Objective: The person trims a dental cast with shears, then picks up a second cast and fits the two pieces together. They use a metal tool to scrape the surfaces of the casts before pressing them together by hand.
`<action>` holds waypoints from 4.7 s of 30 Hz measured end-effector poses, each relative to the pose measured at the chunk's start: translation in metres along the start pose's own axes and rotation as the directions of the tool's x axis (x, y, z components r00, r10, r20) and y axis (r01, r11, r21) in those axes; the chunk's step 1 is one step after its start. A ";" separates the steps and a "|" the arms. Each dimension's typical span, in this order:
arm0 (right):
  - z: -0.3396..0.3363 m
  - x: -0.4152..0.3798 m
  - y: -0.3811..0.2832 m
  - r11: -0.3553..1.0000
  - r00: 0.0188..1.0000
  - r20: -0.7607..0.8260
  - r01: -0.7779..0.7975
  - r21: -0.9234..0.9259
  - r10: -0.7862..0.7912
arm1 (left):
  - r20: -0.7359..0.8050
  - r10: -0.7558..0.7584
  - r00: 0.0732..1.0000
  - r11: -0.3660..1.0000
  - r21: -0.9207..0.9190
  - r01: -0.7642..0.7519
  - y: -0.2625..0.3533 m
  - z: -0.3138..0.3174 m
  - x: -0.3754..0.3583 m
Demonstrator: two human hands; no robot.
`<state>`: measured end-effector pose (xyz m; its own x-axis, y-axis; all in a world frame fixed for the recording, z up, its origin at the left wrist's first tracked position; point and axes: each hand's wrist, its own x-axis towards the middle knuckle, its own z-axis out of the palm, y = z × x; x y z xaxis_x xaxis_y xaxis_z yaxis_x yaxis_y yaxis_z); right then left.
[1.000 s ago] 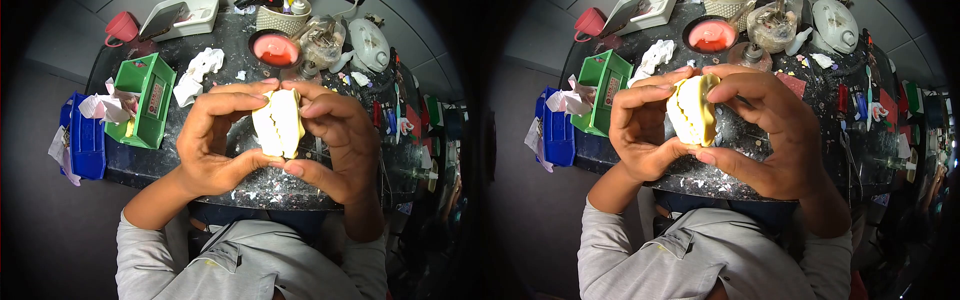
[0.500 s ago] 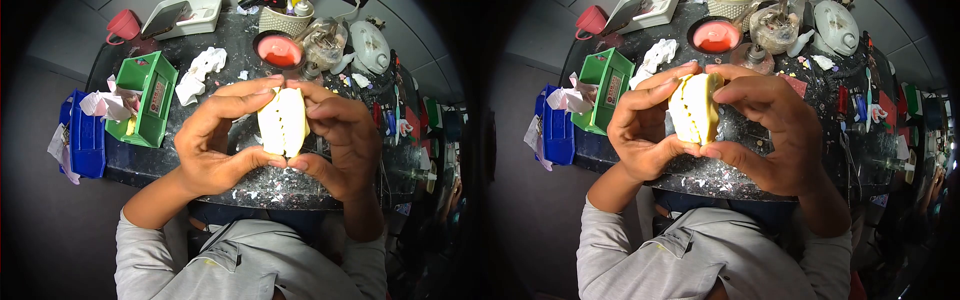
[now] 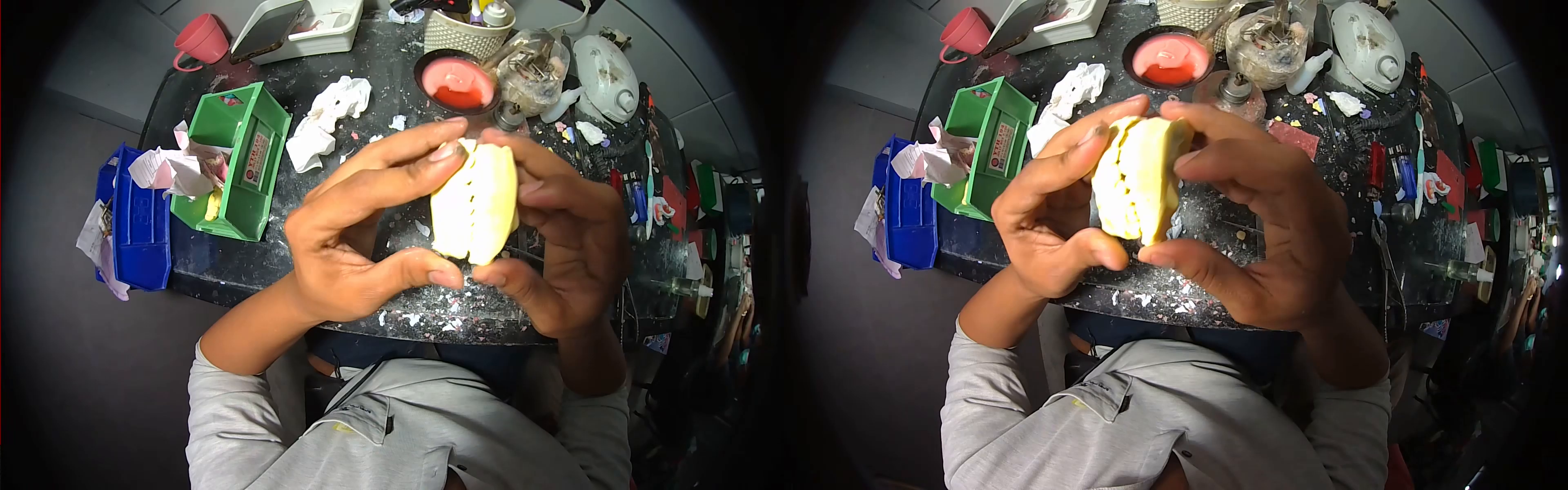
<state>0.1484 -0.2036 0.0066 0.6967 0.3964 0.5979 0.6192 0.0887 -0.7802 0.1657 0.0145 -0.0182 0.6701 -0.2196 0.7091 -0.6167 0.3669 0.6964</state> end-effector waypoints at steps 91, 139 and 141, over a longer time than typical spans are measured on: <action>-0.003 0.006 -0.021 0.895 0.981 0.011 -0.174 -0.411 0.196 | 0.253 -0.002 0.968 0.806 0.573 -0.148 0.010 -0.002 0.007; -0.005 0.009 -0.006 0.859 0.992 0.073 0.123 -0.497 -0.100 | 0.247 0.076 0.966 0.777 0.593 -0.212 0.003 -0.003 0.007; -0.007 0.010 -0.008 0.865 0.994 0.081 0.099 -0.491 -0.068 | 0.242 0.072 0.968 0.788 0.581 -0.204 0.002 -0.002 0.006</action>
<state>0.1532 -0.2072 0.0201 0.6213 0.4620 0.6329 0.7829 -0.3329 -0.5256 0.1699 0.0160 -0.0130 0.5040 -0.4050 0.7629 -0.8626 -0.1909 0.4685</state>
